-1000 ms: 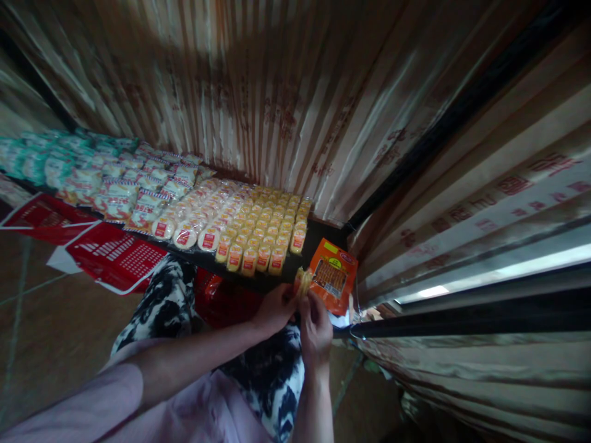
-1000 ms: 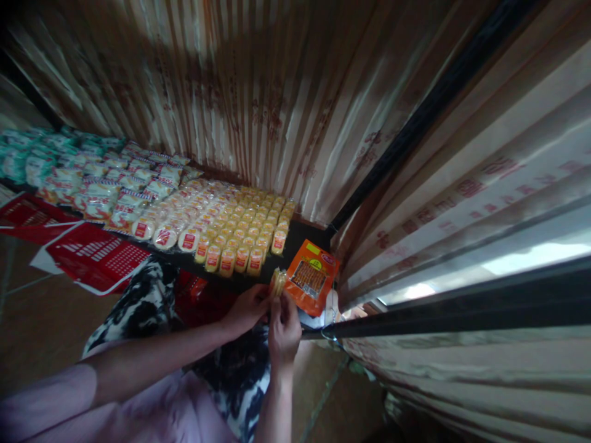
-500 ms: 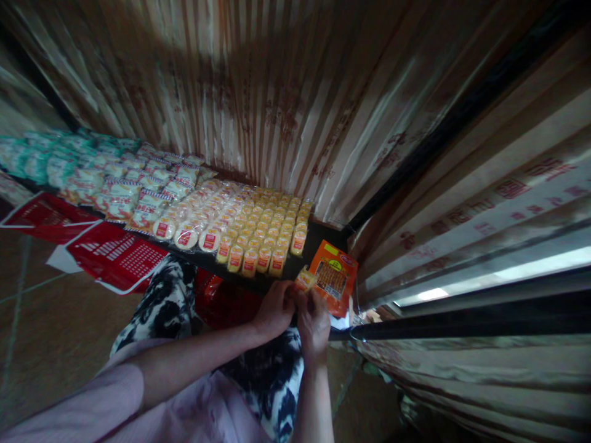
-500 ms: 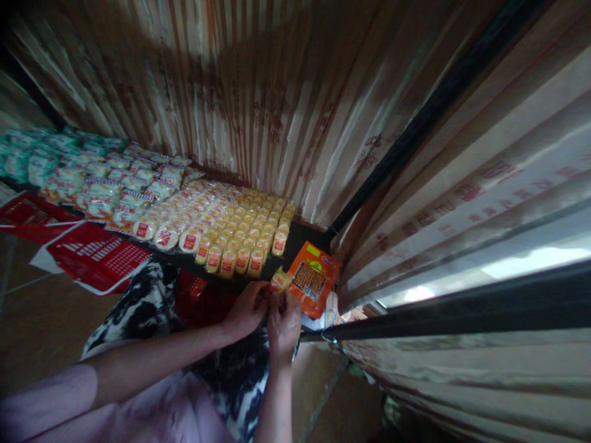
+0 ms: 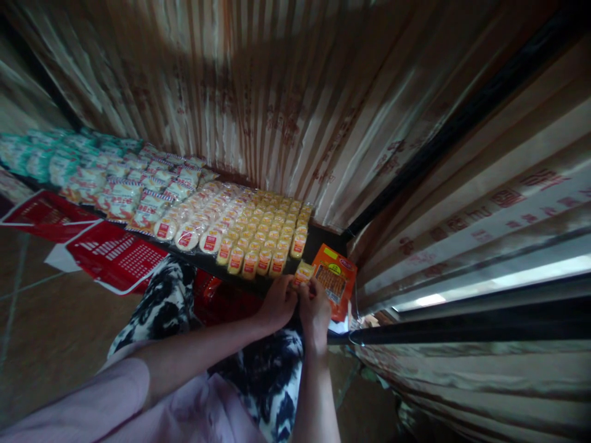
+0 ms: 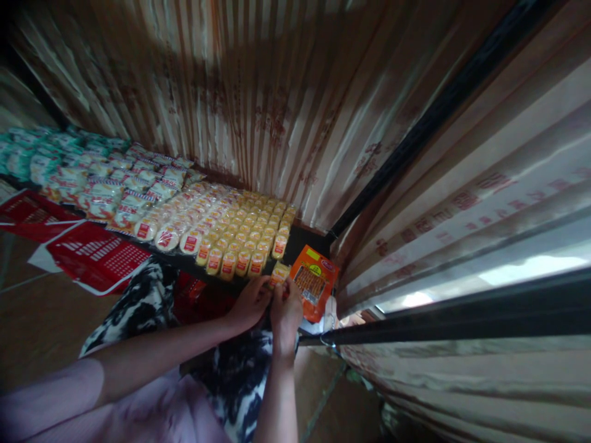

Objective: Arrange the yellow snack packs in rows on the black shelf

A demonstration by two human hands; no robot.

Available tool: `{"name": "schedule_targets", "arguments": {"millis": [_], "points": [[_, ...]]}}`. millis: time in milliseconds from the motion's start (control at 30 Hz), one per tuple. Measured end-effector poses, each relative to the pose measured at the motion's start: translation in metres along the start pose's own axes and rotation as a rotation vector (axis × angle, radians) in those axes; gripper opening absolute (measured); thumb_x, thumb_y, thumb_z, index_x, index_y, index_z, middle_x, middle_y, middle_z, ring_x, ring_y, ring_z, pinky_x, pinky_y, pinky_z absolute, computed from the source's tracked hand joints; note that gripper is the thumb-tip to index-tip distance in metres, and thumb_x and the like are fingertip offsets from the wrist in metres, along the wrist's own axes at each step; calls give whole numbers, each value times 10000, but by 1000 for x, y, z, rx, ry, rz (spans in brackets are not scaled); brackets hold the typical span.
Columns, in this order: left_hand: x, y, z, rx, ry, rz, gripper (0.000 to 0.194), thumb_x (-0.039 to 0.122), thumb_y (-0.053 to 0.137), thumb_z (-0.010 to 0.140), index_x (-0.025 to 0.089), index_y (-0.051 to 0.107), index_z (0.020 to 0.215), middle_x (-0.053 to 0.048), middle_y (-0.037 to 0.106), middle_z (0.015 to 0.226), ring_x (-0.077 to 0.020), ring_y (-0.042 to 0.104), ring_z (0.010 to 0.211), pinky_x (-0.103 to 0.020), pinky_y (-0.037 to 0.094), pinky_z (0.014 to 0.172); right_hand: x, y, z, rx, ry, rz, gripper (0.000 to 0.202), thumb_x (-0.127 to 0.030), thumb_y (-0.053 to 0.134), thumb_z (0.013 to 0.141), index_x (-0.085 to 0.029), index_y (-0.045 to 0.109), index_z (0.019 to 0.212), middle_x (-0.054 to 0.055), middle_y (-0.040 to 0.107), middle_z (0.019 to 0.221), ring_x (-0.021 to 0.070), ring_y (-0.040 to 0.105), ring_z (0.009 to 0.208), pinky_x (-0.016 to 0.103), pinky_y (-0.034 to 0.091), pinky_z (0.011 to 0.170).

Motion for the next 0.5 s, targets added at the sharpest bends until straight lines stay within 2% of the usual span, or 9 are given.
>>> {"name": "schedule_targets", "arguments": {"millis": [233,367,500], "points": [[8,0,12,-19,28,0,417,141,416,824,136,478,1236,-130,561,1209,-212,569,1076,-353,463,951,-4,7,18,-3,-24,12,487,-517,403,791,-140,646,982,131,684,889,246,624,805,343,432,732],[11,0,20,2,42,-13,440,116,405,793,146,488,1224,-119,549,1244,-202,587,1067,-353,488,942,-5,11,32,-10,-17,-69,476,-485,410,789,-136,651,1005,124,689,897,241,625,817,334,432,742],[6,5,26,-4,64,1,452,108,388,800,133,464,1244,-151,491,1322,-196,612,1035,-381,501,952,-3,15,44,-15,21,-127,457,-420,435,797,-132,642,1085,127,696,950,232,633,846,322,432,761]]}}
Point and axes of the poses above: each hand's wrist, its own z-axis towards the middle knuckle, its own y-axis out of the palm, x = y × z, the point moved 9 cm from there along z, towards the middle knuckle
